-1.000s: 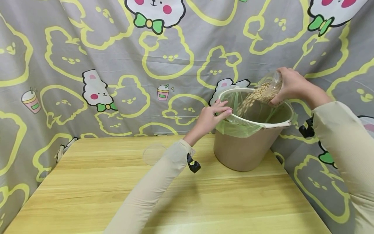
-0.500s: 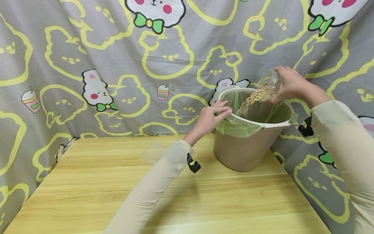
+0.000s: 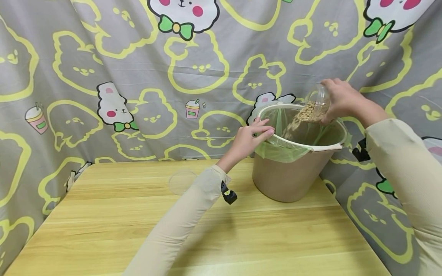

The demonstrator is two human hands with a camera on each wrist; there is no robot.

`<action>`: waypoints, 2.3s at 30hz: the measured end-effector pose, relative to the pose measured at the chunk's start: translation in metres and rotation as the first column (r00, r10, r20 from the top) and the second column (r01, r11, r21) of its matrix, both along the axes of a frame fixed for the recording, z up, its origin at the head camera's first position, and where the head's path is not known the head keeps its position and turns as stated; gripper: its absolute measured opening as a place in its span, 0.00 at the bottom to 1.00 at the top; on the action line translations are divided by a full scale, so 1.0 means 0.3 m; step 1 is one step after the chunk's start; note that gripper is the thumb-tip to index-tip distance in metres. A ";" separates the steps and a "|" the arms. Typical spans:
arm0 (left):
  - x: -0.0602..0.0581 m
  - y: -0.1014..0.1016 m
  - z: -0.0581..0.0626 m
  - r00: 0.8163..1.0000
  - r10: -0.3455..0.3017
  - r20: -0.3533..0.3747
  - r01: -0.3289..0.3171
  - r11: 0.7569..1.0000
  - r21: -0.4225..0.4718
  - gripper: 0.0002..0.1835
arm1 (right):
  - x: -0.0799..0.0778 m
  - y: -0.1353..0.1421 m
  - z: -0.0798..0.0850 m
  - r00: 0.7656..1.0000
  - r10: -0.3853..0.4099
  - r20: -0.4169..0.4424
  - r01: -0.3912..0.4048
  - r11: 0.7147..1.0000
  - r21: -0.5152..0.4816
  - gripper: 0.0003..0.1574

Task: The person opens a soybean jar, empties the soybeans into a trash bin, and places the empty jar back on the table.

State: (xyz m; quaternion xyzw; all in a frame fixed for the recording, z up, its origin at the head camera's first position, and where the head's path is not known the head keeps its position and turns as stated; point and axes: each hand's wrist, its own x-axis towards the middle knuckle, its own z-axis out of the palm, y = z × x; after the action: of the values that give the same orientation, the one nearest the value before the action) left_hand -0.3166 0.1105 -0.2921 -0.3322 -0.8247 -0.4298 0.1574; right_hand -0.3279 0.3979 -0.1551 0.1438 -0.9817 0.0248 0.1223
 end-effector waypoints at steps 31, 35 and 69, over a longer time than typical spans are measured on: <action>0.004 0.002 -0.001 1.000 -0.003 0.000 0.003 0.999 0.034 0.18 | -0.005 -0.038 -0.011 0.998 0.057 -0.013 -0.054 0.987 0.149 0.79; 0.004 0.002 -0.001 1.000 -0.003 -0.006 0.003 0.999 0.035 0.18 | -0.003 -0.044 -0.011 0.999 0.047 -0.014 -0.044 0.985 0.165 0.79; 0.008 0.001 0.000 1.000 -0.007 0.005 0.007 0.999 0.042 0.18 | 0.011 -0.068 -0.023 0.989 0.116 -0.093 -0.062 0.891 0.449 0.63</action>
State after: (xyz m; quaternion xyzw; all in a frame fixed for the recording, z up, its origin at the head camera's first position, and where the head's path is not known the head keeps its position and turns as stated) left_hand -0.3142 0.1107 -0.2920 -0.3305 -0.8147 -0.4485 0.1610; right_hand -0.3244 0.3776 -0.1619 0.2140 -0.9448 -0.2031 0.1422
